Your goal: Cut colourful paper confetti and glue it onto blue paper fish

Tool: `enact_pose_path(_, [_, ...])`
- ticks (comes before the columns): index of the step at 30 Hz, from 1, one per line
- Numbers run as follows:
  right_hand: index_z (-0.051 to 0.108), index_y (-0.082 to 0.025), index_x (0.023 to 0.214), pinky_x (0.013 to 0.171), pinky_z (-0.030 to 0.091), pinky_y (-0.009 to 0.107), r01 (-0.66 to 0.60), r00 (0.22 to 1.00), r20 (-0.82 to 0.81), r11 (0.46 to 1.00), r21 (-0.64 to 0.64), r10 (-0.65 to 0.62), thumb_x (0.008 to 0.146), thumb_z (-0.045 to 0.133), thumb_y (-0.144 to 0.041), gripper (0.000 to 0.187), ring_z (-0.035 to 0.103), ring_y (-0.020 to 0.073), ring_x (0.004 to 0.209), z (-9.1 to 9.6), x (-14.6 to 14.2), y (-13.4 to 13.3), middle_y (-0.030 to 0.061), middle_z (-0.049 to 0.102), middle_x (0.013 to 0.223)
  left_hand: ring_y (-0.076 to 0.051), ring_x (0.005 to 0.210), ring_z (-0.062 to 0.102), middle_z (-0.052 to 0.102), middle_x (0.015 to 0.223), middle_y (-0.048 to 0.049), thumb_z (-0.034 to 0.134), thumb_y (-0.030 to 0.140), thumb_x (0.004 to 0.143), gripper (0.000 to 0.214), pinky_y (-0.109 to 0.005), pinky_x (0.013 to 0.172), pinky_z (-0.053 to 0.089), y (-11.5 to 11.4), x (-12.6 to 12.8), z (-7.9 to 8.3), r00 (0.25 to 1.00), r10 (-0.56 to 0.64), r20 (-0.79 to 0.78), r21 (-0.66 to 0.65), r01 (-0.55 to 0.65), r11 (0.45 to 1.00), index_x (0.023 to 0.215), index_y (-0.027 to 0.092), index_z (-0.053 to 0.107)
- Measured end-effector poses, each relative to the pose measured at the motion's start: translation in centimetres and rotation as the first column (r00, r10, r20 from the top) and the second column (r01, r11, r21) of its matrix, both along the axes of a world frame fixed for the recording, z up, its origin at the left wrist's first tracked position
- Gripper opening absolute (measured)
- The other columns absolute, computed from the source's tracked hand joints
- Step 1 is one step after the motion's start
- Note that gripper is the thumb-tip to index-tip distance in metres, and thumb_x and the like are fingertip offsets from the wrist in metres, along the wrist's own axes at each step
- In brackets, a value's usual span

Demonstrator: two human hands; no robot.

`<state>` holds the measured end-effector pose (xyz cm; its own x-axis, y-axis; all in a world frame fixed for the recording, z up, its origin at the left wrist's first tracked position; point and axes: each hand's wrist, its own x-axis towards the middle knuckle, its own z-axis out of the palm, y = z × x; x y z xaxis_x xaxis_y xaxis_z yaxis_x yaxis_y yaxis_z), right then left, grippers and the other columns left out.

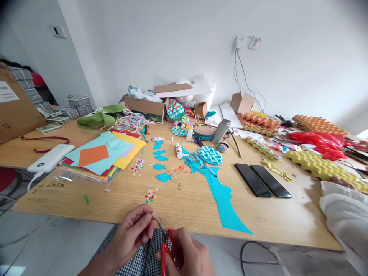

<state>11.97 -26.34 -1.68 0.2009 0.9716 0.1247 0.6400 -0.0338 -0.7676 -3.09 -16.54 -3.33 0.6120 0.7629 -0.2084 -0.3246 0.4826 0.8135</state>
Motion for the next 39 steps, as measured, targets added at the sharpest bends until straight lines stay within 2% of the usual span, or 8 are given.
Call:
enact_pose_path(4, [0.057, -0.022, 0.092, 0.048, 0.040, 0.021, -0.051, 0.945, 0.325, 0.971, 0.232, -0.028, 0.094, 0.046, -0.045, 0.026, 0.054, 0.0126, 0.049, -0.3, 0.3, 0.3, -0.0008, 0.059, 0.062, -0.004, 0.043, 0.037, 0.055, 0.054, 0.0032, 0.070, 0.053, 0.077, 0.039, -0.018, 0.040, 0.015, -0.1, 0.1, 0.2, 1.000, -0.008, 0.002, -0.032, 0.008, 0.999, 0.082, 0.016, 0.059])
enact_pose_path(8, [0.057, -0.022, 0.093, 0.048, 0.041, 0.022, -0.087, 0.927, 0.375, 0.959, 0.269, -0.021, 0.097, 0.040, -0.044, 0.028, 0.056, 0.0129, 0.049, 0.2, 0.2, 0.5, 0.0005, 0.062, 0.064, -0.004, 0.043, 0.037, 0.055, 0.054, 0.0031, 0.071, 0.053, 0.076, 0.040, -0.018, 0.040, 0.015, -0.2, 0.2, 0.1, 1.000, -0.015, 0.002, -0.027, 0.015, 1.000, 0.082, 0.016, 0.059])
enact_pose_path(11, [0.059, -0.022, 0.086, 0.047, 0.039, 0.021, -0.059, 0.958, 0.286, 0.981, 0.187, 0.003, 0.093, 0.049, -0.048, 0.029, 0.051, 0.0116, 0.046, 0.5, 0.0, 0.5, -0.0011, 0.059, 0.059, -0.004, 0.043, 0.037, 0.055, 0.054, 0.0027, 0.069, 0.053, 0.077, 0.040, -0.018, 0.040, 0.014, -0.2, 0.2, 0.1, 1.000, -0.016, 0.006, -0.007, 0.016, 1.000, 0.082, 0.015, 0.059])
enact_pose_path(15, [0.055, -0.021, 0.074, 0.046, 0.033, 0.021, -0.033, 0.998, 0.049, 0.999, 0.017, 0.032, 0.085, 0.057, -0.058, 0.038, 0.043, 0.0104, 0.047, 0.8, -0.3, 0.5, -0.0028, 0.053, 0.055, -0.004, 0.043, 0.036, 0.054, 0.054, 0.0027, 0.068, 0.054, 0.078, 0.041, -0.018, 0.040, 0.015, -0.2, 0.2, 0.2, 1.000, -0.021, 0.017, -0.008, 0.021, 1.000, 0.081, 0.014, 0.059])
enact_pose_path(20, [0.051, -0.020, 0.073, 0.048, 0.030, 0.021, -0.045, 0.987, -0.161, 0.992, -0.120, 0.025, 0.080, 0.060, -0.059, 0.041, 0.036, 0.0099, 0.051, 1.2, -0.5, 0.8, -0.0044, 0.046, 0.057, -0.003, 0.041, 0.035, 0.053, 0.053, 0.0036, 0.067, 0.054, 0.079, 0.041, -0.018, 0.038, 0.012, -0.3, 0.3, 0.2, 0.998, -0.030, 0.057, -0.030, 0.032, 0.999, 0.080, 0.015, 0.057])
enact_pose_path(26, [0.052, -0.019, 0.072, 0.050, 0.030, 0.022, -0.033, 0.975, -0.223, 0.985, -0.171, -0.006, 0.079, 0.064, -0.053, 0.037, 0.036, 0.0101, 0.053, 1.8, -1.0, 1.1, -0.0045, 0.044, 0.058, -0.003, 0.042, 0.033, 0.053, 0.055, 0.0038, 0.066, 0.052, 0.081, 0.038, -0.018, 0.039, 0.012, -0.2, 0.3, 0.1, 0.996, -0.019, 0.092, -0.018, 0.020, 1.000, 0.080, 0.015, 0.056])
enact_pose_path(35, [0.046, -0.020, 0.068, 0.047, 0.024, 0.022, -0.108, 0.914, -0.406, 0.962, -0.250, -0.003, 0.072, 0.068, -0.062, 0.048, 0.035, 0.0077, 0.049, 2.5, -1.4, 1.5, -0.0056, 0.045, 0.054, -0.005, 0.048, 0.036, 0.054, 0.061, 0.0011, 0.062, 0.050, 0.085, 0.037, -0.019, 0.045, 0.023, 0.1, -0.2, 0.0, 0.996, 0.085, -0.003, 0.194, -0.083, 0.977, 0.078, 0.014, 0.061])
enact_pose_path(39, [0.045, -0.020, 0.067, 0.045, 0.024, 0.021, -0.110, 0.902, -0.431, 0.959, -0.262, -0.014, 0.071, 0.069, -0.064, 0.050, 0.037, 0.0076, 0.046, 2.5, -1.3, 1.5, -0.0048, 0.049, 0.052, -0.005, 0.048, 0.037, 0.054, 0.060, 0.0006, 0.061, 0.051, 0.086, 0.037, -0.019, 0.045, 0.025, 0.1, -0.3, -0.3, 0.993, 0.117, -0.022, 0.253, -0.108, 0.962, 0.079, 0.014, 0.063])
